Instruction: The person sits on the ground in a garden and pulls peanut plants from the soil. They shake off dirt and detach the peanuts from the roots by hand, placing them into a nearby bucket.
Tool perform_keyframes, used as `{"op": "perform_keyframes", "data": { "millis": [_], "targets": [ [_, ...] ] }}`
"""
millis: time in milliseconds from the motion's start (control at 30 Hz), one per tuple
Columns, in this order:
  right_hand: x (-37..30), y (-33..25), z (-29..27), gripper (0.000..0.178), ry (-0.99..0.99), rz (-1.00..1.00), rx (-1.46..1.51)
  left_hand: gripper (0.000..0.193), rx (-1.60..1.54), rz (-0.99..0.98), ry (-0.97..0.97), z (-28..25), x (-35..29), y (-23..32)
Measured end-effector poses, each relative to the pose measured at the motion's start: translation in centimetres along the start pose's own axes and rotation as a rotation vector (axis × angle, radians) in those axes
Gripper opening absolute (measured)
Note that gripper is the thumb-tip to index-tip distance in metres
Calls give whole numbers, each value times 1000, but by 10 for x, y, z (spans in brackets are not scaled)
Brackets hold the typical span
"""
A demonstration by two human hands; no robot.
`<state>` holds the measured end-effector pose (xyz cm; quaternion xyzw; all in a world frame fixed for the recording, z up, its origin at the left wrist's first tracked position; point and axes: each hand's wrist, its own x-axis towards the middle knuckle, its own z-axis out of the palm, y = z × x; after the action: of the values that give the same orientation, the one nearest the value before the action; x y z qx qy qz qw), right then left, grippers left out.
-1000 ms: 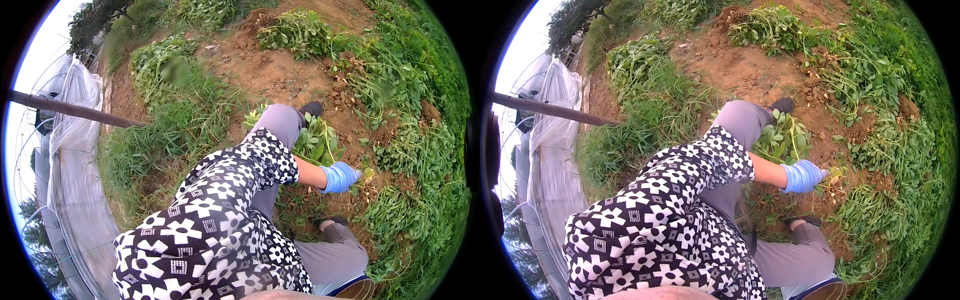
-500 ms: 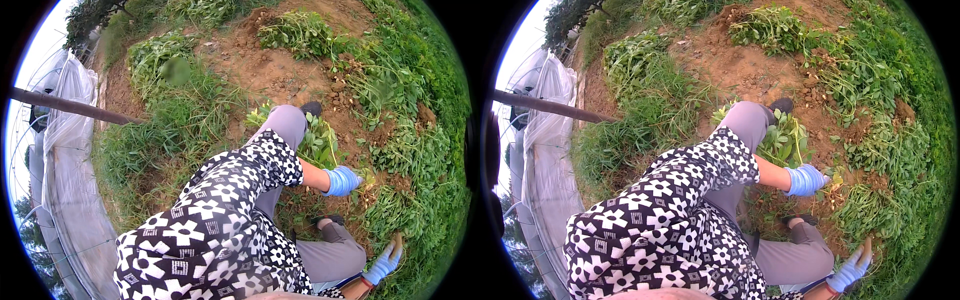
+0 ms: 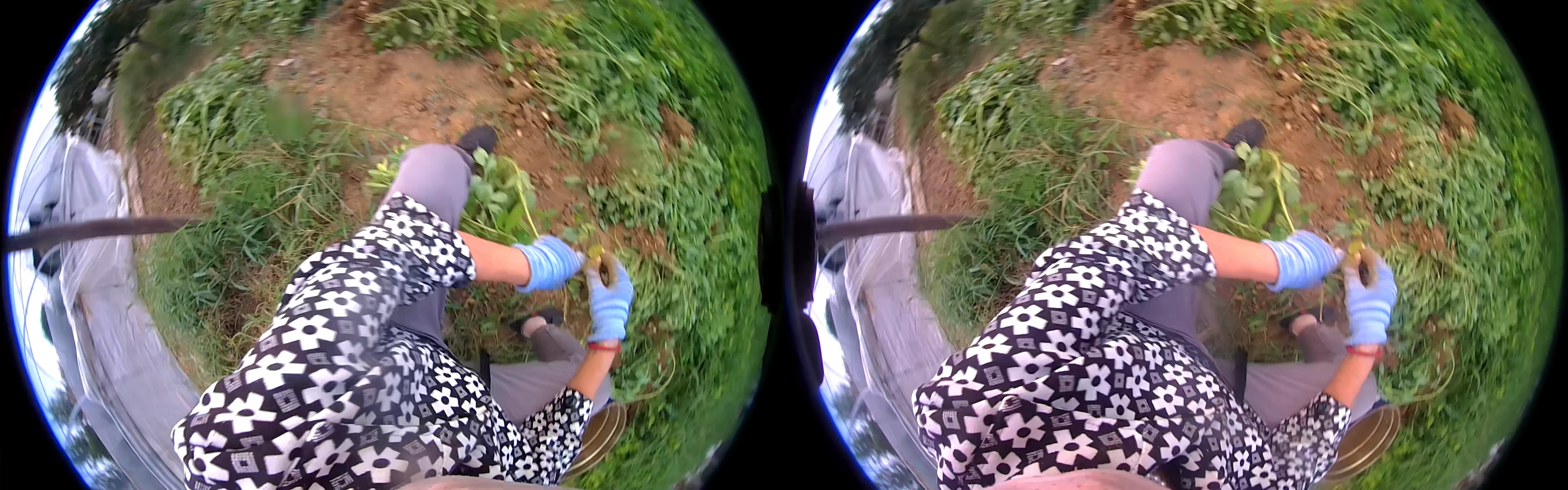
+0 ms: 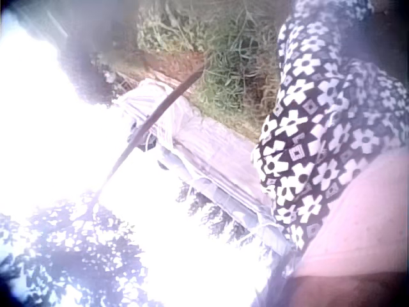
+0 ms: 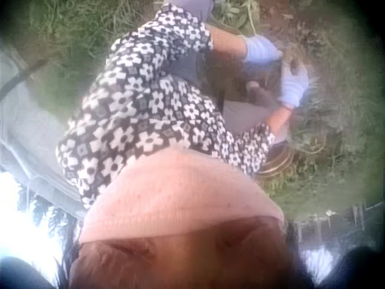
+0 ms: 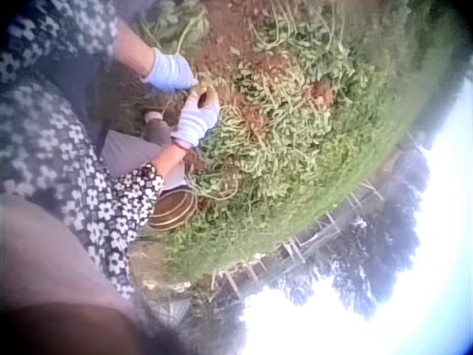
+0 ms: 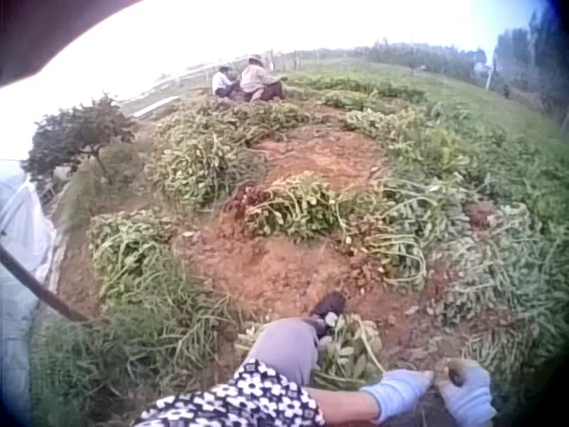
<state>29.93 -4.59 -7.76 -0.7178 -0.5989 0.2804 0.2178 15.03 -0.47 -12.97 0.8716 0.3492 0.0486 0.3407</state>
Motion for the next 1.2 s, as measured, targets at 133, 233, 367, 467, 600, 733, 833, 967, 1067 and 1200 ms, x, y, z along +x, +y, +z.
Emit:
{"op": "perform_keyframes", "data": {
  "millis": [133,233,367,467,600,733,833,967,1067,1200],
  "targets": [
    [-6,-11,-19,21,53,-31,279,36,-3,-33,-80,-12,12,8],
    [-13,-5,-28,16,55,68,367,51,124,-148,-190,-21,14,24],
    [-27,2,-17,17,209,-23,652,58,128,-181,-138,-18,13,27],
    [-29,-2,-12,18,309,-111,815,61,149,-195,-97,-26,11,29],
    [-22,6,-32,13,423,-284,1265,59,123,-93,18,-14,5,18],
    [-25,39,-87,11,467,-364,1781,53,204,46,45,3,-4,5],
    [-32,43,-87,17,481,-141,1518,53,248,147,91,8,-5,-3],
    [-29,47,-86,21,173,14,1352,54,286,306,191,20,-6,-11],
    [-31,39,-78,22,121,125,959,54,291,453,240,24,-9,-15],
    [-27,34,-61,22,-18,85,307,61,304,598,286,28,-9,-24]
  ]
}}
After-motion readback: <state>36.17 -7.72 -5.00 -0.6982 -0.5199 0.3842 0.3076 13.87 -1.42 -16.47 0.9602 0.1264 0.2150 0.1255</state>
